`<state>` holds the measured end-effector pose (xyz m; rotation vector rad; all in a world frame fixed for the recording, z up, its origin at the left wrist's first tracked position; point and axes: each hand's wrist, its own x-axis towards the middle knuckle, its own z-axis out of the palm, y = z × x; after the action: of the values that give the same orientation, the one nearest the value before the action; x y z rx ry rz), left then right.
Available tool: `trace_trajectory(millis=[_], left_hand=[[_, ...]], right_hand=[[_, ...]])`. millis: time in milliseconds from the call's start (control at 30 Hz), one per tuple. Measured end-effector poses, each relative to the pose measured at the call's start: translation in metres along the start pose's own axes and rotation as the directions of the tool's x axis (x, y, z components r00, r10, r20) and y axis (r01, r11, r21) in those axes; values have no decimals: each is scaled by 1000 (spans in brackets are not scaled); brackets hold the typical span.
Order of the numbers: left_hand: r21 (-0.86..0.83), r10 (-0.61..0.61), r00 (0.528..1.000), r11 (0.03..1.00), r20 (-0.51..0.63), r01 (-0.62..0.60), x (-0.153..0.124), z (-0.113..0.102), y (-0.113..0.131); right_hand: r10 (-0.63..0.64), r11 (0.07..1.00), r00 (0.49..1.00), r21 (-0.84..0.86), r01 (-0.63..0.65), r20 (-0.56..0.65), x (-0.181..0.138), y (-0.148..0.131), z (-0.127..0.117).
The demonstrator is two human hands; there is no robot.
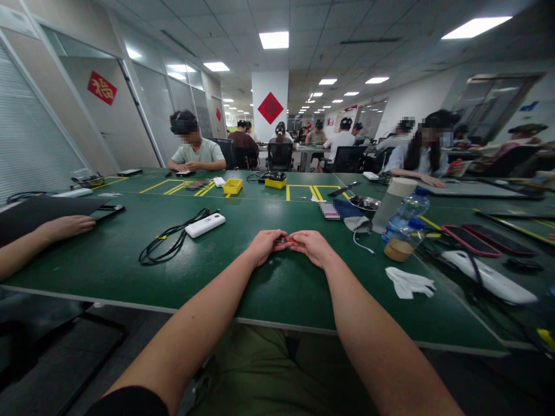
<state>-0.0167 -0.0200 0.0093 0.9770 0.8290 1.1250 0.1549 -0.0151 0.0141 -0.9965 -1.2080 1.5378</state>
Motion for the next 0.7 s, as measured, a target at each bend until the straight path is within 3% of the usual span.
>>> trace_trajectory(millis=[333,567,700], left_hand=[[-5,15,999,1000,29,-15,0,-1,0],[230,83,996,969,22,-86,-3,-3,-1],[187,61,998,980,24,-64,-2,-3,-2]], right_hand=[[12,1000,1000,8,-12,-14,0,0,0],[-33,999,999,11,33,-2,-1,1,0],[-61,998,998,18,61,-5,-1,1,-1]])
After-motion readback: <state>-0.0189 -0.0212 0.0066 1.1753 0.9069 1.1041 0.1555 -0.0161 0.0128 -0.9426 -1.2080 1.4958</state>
